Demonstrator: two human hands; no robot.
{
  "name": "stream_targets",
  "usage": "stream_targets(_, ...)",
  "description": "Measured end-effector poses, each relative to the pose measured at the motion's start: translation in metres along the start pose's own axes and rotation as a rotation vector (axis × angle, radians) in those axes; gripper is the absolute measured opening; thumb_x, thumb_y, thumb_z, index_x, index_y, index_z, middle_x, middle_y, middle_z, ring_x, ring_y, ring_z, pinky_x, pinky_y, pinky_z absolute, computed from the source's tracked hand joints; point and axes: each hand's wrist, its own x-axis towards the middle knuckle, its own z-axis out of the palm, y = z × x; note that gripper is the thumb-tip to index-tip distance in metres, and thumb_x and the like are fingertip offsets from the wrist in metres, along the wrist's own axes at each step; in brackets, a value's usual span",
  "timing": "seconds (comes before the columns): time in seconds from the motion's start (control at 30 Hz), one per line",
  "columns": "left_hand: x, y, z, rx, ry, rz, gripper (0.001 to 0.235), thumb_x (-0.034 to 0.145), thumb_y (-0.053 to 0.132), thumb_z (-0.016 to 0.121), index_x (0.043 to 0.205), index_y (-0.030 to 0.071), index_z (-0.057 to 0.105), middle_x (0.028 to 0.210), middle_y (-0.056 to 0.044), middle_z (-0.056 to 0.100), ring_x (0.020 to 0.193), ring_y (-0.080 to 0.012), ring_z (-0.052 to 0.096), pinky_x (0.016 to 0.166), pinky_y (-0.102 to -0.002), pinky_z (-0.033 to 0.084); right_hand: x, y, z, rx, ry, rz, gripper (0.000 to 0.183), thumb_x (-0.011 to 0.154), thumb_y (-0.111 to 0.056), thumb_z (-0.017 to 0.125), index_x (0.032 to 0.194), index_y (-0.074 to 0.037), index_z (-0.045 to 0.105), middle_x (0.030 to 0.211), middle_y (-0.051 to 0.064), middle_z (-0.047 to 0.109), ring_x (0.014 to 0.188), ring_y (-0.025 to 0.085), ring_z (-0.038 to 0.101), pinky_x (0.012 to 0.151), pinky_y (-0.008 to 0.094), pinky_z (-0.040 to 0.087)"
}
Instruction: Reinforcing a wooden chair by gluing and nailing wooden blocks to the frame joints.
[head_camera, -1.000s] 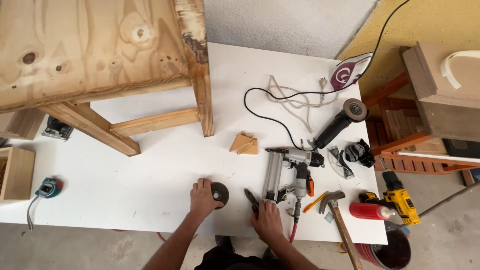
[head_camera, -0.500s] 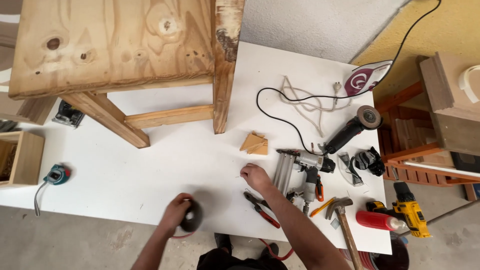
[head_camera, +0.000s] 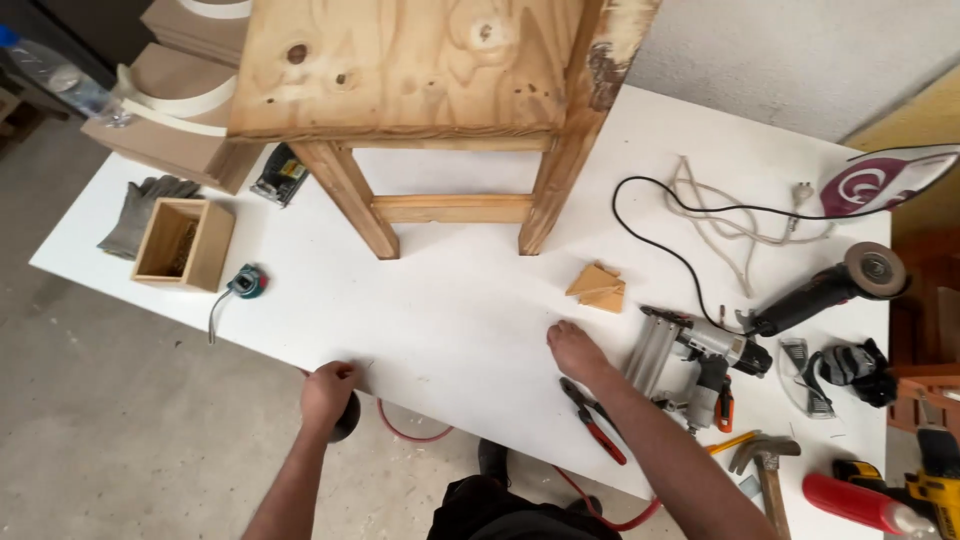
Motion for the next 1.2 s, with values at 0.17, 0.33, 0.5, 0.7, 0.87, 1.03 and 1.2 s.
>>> stream_targets(0.17,0.020,0.012,0.015,-0.003,-0.063,0.065,0.037,0.089,0.030,0.072,0.118,0.011,0.080,0.109,-0.017,0.081,0.109,-0.0424,0.073,0.092,-0.052,0.058,0.003,0.002,-0.016,0.041,-0.047,0.067,0.028,0.104,-0.025,0.047,0.100,-0.004,0.066,0.096,0.017,0.063,0.101,0.035,0.065,0.092,0.044,0.053)
stream_targets(0.33,0.032,0.013,0.027,0.213,-0.053,0.093,0.033,0.090,0.039,0.072,0.115,0.022,0.083,0.105,-0.009,0.083,0.103,-0.0348,0.077,0.087,-0.047,0.061,-0.001,0.005,-0.019,-0.199,-0.100,-0.028,0.021,0.101,-0.017,0.046,0.106,-0.003,0.061,0.099,0.013,0.059,0.098,0.030,0.062,0.091,0.039,0.050)
stream_targets(0.5,0.025,0.019,0.040,0.225,-0.097,0.097,0.032,0.091,0.041,0.071,0.114,0.023,0.083,0.105,-0.007,0.084,0.103,-0.0330,0.078,0.088,-0.046,0.062,-0.078,-0.018,-0.064,0.318,-0.070,0.337,0.019,0.100,-0.025,0.057,0.112,-0.011,0.063,0.108,0.011,0.065,0.109,0.029,0.067,0.093,0.039,0.054)
stream_targets(0.7,-0.025,0.085,0.074,0.149,-0.217,0.233,0.028,0.088,0.041,0.072,0.107,0.023,0.083,0.104,-0.007,0.083,0.105,-0.0332,0.076,0.091,-0.047,0.061,-0.097,-0.031,-0.044,0.411,0.015,0.384,0.021,0.096,-0.019,0.065,0.114,-0.009,0.066,0.112,0.013,0.072,0.109,0.030,0.069,0.093,0.042,0.058)
stream_targets(0.87,-0.074,0.152,0.088,0.055,-0.352,0.383,0.020,0.089,0.029,0.068,0.093,0.014,0.081,0.097,0.001,0.080,0.087,-0.0182,0.076,0.075,-0.033,0.059,-0.067,-0.019,0.011,0.150,0.068,0.396,0.021,0.079,-0.021,0.061,0.096,-0.010,0.063,0.104,0.019,0.071,0.101,0.040,0.068,0.087,0.046,0.054)
stream_targets(1.03,-0.087,0.165,0.181,0.207,-0.675,0.477,0.031,0.086,0.044,0.066,0.097,0.020,0.084,0.094,0.001,0.084,0.094,-0.0170,0.077,0.091,-0.032,0.054,-0.078,-0.028,-0.026,0.374,0.112,0.494,0.024,0.082,-0.015,0.063,0.105,-0.011,0.062,0.105,0.008,0.068,0.095,0.028,0.064,0.078,0.039,0.050)
stream_targets(1.2,-0.148,0.262,0.175,0.165,-0.837,0.307,0.041,0.092,0.050,0.055,0.093,0.013,0.074,0.076,-0.003,0.081,0.080,-0.0194,0.072,0.077,-0.034,0.050,-0.191,-0.051,-0.063,0.505,0.488,0.365,0.016,0.079,-0.007,0.066,0.095,-0.011,0.069,0.083,0.003,0.070,0.078,0.021,0.067,0.070,0.034,0.053)
